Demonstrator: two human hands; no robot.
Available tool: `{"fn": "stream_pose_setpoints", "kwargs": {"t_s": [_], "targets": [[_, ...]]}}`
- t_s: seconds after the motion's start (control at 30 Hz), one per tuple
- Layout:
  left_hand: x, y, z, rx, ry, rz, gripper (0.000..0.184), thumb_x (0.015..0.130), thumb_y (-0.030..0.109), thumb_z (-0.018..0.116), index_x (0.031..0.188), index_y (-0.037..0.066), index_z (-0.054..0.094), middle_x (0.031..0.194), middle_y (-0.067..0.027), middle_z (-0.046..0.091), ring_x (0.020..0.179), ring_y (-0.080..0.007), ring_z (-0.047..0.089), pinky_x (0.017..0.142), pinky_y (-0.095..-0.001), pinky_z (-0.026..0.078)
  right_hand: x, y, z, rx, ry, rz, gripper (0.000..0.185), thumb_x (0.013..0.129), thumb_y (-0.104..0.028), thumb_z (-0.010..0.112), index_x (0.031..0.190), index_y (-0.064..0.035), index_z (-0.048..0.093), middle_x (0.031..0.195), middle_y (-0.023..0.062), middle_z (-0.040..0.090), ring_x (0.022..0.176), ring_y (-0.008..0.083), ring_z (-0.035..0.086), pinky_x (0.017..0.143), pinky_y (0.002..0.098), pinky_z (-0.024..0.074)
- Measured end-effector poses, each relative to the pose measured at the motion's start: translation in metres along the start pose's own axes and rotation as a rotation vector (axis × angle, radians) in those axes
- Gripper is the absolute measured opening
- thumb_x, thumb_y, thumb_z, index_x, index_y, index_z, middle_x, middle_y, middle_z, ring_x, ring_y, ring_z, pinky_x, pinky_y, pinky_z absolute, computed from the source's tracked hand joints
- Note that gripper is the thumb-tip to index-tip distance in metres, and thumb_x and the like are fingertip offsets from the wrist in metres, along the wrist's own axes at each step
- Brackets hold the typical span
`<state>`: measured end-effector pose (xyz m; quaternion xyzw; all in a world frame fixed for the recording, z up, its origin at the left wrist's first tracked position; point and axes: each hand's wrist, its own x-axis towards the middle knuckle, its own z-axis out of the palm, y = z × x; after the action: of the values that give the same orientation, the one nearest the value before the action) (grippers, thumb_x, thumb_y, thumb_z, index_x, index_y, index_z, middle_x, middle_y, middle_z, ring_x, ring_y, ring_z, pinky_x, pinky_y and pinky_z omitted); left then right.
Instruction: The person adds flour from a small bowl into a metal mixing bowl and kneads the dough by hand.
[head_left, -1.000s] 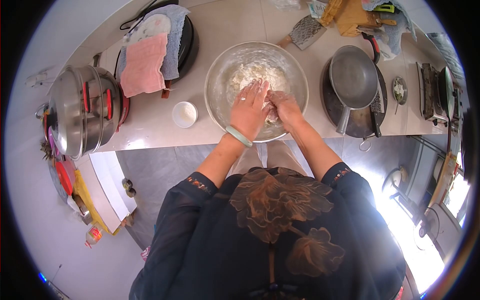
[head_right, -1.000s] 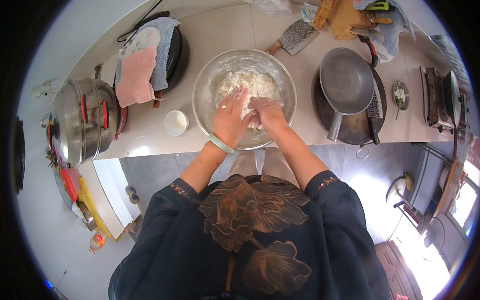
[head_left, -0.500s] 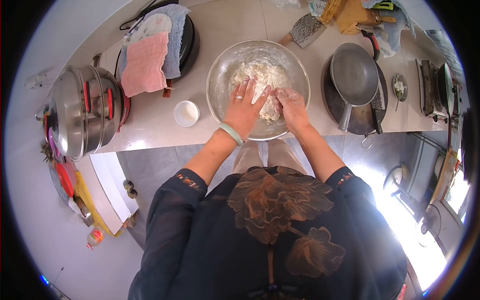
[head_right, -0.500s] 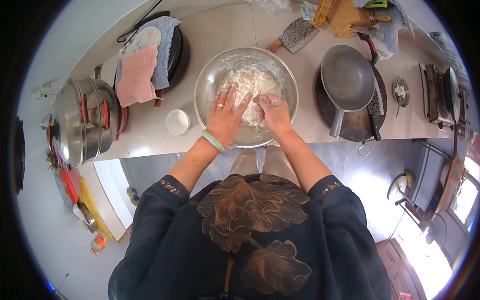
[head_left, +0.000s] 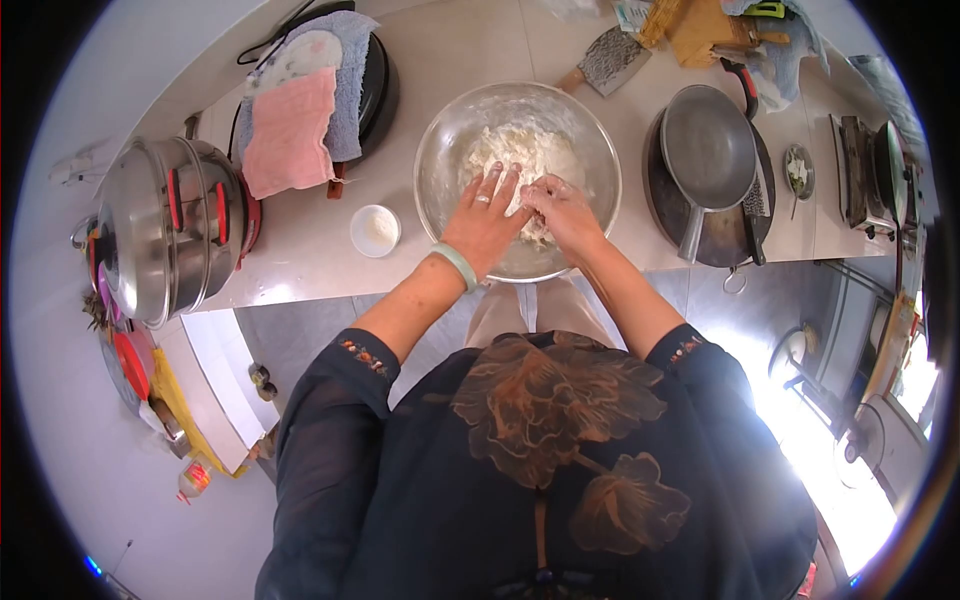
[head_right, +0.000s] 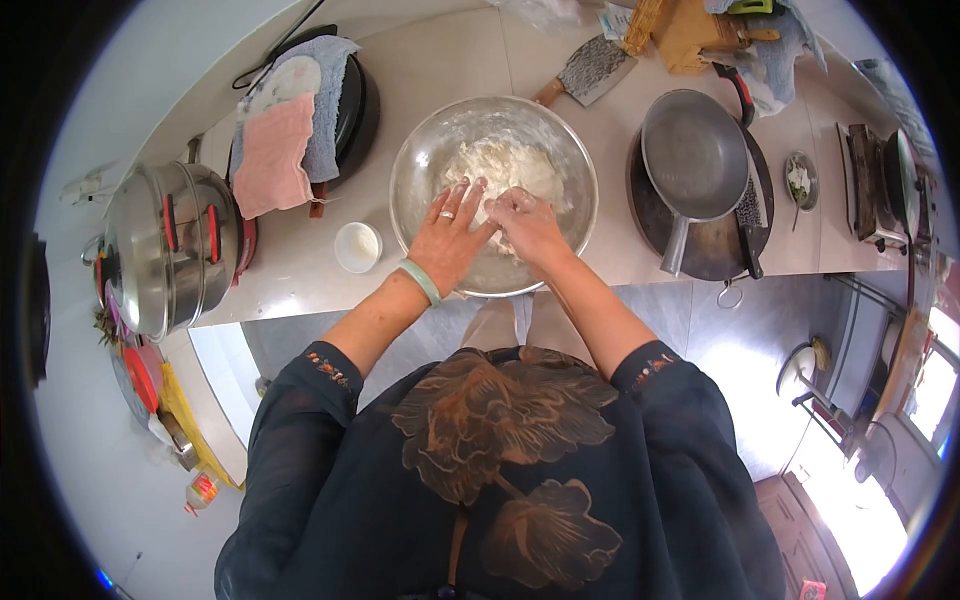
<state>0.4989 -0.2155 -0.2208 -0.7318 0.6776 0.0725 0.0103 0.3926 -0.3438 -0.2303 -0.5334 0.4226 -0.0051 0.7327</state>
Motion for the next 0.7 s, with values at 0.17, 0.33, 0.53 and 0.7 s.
{"fn": "stream_pose_setpoints", "kwargs": {"t_s": [0.17, 0.33, 0.53, 0.7], "targets": [[0.002, 0.002, -0.003, -0.039, 0.028, 0.008, 0.053, 0.089, 0.014, 0.047, 0.142, 0.022, 0.041, 0.149, -0.0227, 0.029, 0.134, -0.0384, 0.036, 0.114, -0.0492, 0.024, 0.028, 0.014, -0.019, 0.098, 0.07, 0.073, 0.032, 0.091, -0.031, 0.062, 0.082, -0.0009, 0.061, 0.066, 0.0026, 0.054, 0.057, 0.0115, 0.048, 0.053, 0.0279, 0.0399], [-0.003, -0.001, -0.002, -0.049, -0.011, 0.016, 0.054, 0.089, 0.015, 0.047, 0.142, 0.018, 0.04, 0.148, -0.0204, 0.032, 0.134, -0.0355, 0.037, 0.112, -0.0485, 0.026, 0.013, -0.002, -0.021, 0.032, 0.077, 0.055, 0.031, 0.092, -0.031, 0.061, 0.085, -0.0006, 0.063, 0.068, 0.0028, 0.055, 0.058, 0.0111, 0.049, 0.054, 0.0275, 0.0411], [-0.003, 0.003, 0.012, -0.117, -0.011, 0.009, 0.053, 0.088, 0.014, 0.048, 0.141, 0.014, 0.04, 0.146, -0.019, 0.036, 0.133, -0.0341, 0.04, 0.111, -0.0471, 0.029, 0.007, 0.019, -0.008, 0.028, -0.061, -0.108, 0.029, 0.092, -0.031, 0.062, 0.087, -0.0025, 0.062, 0.072, 0.0018, 0.056, 0.06, 0.0099, 0.048, 0.053, 0.0243, 0.039], [-0.006, 0.011, 0.005, -0.189, 0.06, -0.034, 0.051, 0.085, 0.012, 0.051, 0.136, 0.012, 0.045, 0.145, -0.0181, 0.038, 0.129, -0.0335, 0.044, 0.105, -0.0462, 0.036, 0.024, 0.01, -0.02, 0.018, 0.128, 0.133, 0.032, 0.093, -0.034, 0.062, 0.085, -0.003, 0.061, 0.07, 0.0013, 0.054, 0.059, 0.0094, 0.046, 0.053, 0.024, 0.0383]]}}
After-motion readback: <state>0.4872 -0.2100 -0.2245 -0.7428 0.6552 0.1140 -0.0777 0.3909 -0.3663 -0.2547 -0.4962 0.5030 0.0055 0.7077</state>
